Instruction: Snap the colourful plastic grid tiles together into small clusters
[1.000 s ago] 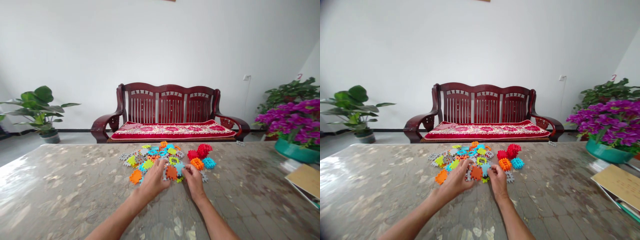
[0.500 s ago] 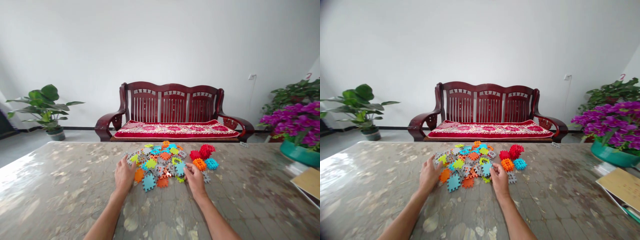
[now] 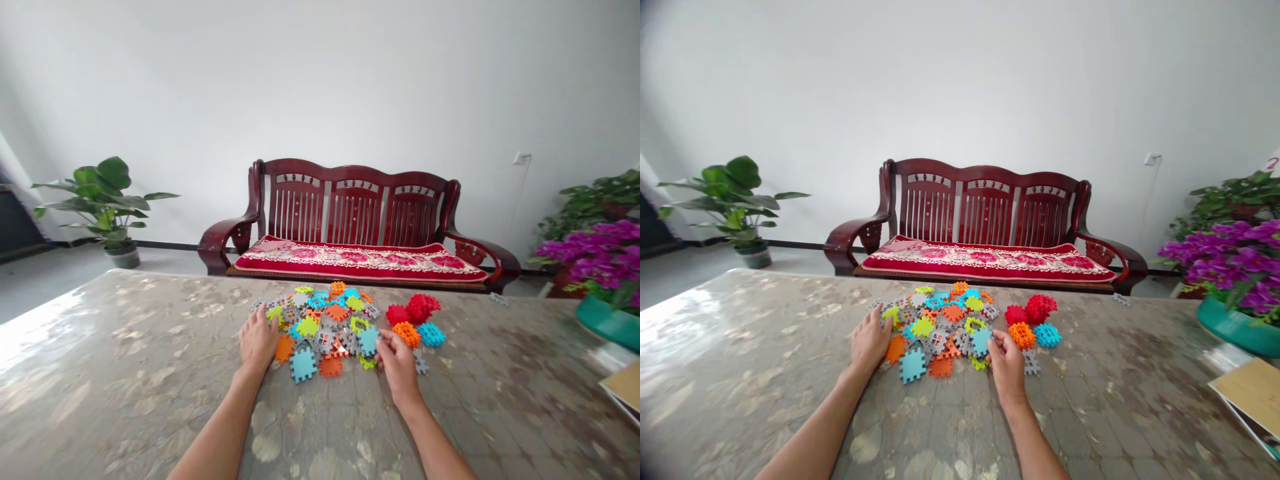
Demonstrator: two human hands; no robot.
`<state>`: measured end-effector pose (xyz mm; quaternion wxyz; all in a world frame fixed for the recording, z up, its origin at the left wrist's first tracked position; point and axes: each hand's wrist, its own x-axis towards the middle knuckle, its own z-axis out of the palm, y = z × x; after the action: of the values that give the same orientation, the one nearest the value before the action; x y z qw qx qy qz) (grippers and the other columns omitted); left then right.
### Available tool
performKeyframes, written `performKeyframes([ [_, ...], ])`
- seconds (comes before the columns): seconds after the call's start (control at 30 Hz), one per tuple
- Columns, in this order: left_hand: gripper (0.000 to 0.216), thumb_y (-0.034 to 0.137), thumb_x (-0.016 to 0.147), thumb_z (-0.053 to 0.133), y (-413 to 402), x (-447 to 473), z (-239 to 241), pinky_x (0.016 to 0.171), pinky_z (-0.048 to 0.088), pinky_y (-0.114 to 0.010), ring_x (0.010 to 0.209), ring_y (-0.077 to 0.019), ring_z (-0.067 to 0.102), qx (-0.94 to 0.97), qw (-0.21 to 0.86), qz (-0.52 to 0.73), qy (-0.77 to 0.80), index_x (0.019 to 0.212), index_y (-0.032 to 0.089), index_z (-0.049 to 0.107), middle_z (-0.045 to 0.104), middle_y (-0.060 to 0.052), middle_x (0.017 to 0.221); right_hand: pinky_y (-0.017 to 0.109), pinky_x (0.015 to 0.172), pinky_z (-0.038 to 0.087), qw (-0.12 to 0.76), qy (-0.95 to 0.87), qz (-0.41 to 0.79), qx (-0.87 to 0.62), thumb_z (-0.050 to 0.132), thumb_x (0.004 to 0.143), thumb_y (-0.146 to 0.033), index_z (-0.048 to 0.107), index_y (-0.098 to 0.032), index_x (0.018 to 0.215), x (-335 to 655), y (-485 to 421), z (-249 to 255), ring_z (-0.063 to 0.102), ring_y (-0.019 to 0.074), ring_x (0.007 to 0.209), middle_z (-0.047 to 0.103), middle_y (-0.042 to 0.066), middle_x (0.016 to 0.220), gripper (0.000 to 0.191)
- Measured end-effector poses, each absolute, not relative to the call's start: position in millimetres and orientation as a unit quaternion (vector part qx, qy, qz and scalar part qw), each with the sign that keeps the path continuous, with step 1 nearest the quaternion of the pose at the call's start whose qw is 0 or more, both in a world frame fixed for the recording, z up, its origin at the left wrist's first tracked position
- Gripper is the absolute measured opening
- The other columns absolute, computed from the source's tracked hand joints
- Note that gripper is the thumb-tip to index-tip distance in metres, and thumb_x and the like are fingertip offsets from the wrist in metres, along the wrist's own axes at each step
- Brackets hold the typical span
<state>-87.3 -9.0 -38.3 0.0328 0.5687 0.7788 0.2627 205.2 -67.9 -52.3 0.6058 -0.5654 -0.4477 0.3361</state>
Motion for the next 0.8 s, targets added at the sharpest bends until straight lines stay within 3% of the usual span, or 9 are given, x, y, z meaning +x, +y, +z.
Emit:
performKeyframes([
  [0.33, 0.046, 0.033, 0.092, 0.036, -7.8, -94.2, -35.7, 0.105, 0.036, -0.043, 0.123, -0.0273, 0.052, 0.617, 0.046, 0.236, 0.75, 0.132, 0.018, 0.053, 0.058, -0.012, 0.135, 0.028, 0.048, 0.048, 0.628, -0.415, 0.341, -0.564, 0.065, 0.071, -0.05, 0.063, -0.017, 0.1, 205.1, -68.5, -53.3, 0.06, 0.0184, 0.059, 0.068, 0.005, 0.078, 0.045],
  [0.57, 0.044, 0.033, 0.091, 0.039, -6.0, -95.8, -38.9, 0.104, 0.036, -0.042, 0.121, -0.0264, 0.053, 0.616, 0.043, 0.243, 0.748, 0.129, 0.019, 0.055, 0.059, -0.01, 0.133, 0.033, 0.053, 0.054, 0.633, -0.401, 0.335, -0.571, 0.065, 0.07, -0.053, 0.062, -0.017, 0.102, 193.8, -58.5, -44.9, 0.063, 0.0205, 0.06, 0.066, 0.004, 0.073, 0.048],
  [0.7, 0.044, 0.034, 0.091, 0.038, -6.6, -95.7, -38.4, 0.104, 0.037, -0.042, 0.121, -0.0263, 0.053, 0.618, 0.04, 0.243, 0.746, 0.129, 0.019, 0.055, 0.06, -0.011, 0.132, 0.034, 0.059, 0.056, 0.618, -0.438, 0.35, -0.551, 0.061, 0.075, -0.051, 0.061, -0.017, 0.113, 185.8, -48.0, -32.7, 0.065, 0.0211, 0.068, 0.068, 0.008, 0.093, 0.051],
  [0.8, 0.045, 0.034, 0.092, 0.037, -8.3, -94.2, -35.7, 0.104, 0.037, -0.042, 0.121, -0.0267, 0.054, 0.62, 0.04, 0.242, 0.745, 0.129, 0.017, 0.055, 0.06, -0.012, 0.132, 0.039, 0.073, 0.056, 0.589, -0.51, 0.242, -0.579, 0.054, 0.08, -0.045, 0.061, -0.016, 0.116, 190.2, -45.3, -30.5, 0.065, 0.0223, 0.08, 0.065, 0.012, 0.109, 0.047],
])
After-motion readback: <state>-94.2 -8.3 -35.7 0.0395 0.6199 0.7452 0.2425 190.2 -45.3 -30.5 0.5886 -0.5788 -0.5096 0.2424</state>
